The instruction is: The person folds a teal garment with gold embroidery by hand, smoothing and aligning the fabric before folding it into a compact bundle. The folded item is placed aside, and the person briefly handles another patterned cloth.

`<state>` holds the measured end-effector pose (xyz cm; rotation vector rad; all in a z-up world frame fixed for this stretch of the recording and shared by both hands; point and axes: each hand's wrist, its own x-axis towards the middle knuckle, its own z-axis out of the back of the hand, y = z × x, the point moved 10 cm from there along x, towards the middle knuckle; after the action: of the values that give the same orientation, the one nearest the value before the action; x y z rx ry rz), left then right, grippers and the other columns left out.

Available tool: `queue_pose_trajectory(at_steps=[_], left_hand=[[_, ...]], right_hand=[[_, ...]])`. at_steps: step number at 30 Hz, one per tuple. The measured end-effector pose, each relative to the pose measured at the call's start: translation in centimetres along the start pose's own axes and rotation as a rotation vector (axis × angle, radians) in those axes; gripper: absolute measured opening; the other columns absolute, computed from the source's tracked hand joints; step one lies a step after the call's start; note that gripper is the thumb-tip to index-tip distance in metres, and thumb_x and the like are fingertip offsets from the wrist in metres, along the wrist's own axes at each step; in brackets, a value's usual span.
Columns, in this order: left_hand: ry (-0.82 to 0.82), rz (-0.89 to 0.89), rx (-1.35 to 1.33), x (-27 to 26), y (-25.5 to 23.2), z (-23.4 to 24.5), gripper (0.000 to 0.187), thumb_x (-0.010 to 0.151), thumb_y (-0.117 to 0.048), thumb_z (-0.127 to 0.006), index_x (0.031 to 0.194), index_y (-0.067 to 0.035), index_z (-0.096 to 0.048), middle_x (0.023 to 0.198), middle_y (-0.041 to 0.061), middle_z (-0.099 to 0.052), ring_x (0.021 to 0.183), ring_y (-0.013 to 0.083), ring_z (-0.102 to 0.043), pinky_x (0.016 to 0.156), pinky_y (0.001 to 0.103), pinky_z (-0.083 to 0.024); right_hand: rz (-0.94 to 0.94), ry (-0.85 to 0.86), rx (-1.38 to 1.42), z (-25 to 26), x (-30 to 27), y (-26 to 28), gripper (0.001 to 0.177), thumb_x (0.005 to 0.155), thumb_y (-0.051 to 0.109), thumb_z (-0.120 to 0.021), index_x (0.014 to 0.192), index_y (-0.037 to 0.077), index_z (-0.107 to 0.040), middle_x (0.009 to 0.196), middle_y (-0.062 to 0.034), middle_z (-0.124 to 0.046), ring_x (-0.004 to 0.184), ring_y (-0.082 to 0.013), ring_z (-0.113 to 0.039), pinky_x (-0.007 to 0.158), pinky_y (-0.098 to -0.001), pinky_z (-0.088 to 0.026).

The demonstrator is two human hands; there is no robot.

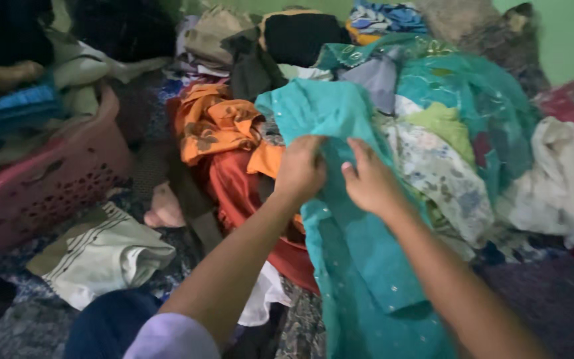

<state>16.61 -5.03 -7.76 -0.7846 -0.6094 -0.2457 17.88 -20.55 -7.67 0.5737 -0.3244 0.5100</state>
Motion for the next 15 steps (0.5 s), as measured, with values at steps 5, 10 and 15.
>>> queue_pose_trajectory(at_steps=[5,10,15], left_hand=[[-0.145,0.095,-0.069,2.1,4.5,4.6,0.034,0.085,-0.003,-0.062,0.119,-0.003,-0.068,0.121,0.022,-0.068,0.120,0.0402,-0.059,0.104,0.046,-0.046],[-0.121,0.275,-0.086,4.8,9.7,5.0,0.033,0.089,-0.006,-0.059,0.120,-0.006,-0.067,0.119,0.019,-0.069,0.115,0.0360,-0.064,0.099,0.043,-0.051],[-0.145,0.150,-0.129,9.3,11.8,1.9,0.026,0.093,-0.009,-0.060,0.116,-0.004,-0.071,0.112,0.018,-0.074,0.106,0.0365,-0.070,0.092,0.043,-0.055]], right_hand=[[0.014,-0.015,0.025,-2.9,5.0,-0.8,0.060,0.100,0.022,-0.055,0.154,0.001,-0.037,0.159,-0.0273,-0.037,0.147,-0.0465,-0.035,0.119,-0.0503,-0.032],[-0.148,-0.103,-0.095,-4.7,7.1,-1.5,0.070,0.104,0.039,-0.050,0.161,0.008,-0.025,0.168,-0.0236,-0.023,0.154,-0.0479,-0.016,0.119,-0.0642,-0.021],[-0.265,-0.127,-0.120,-5.9,6.8,-1.6,0.079,0.102,0.049,-0.048,0.163,0.010,-0.017,0.169,-0.0239,-0.012,0.154,-0.0481,-0.006,0.113,-0.0732,-0.012]])
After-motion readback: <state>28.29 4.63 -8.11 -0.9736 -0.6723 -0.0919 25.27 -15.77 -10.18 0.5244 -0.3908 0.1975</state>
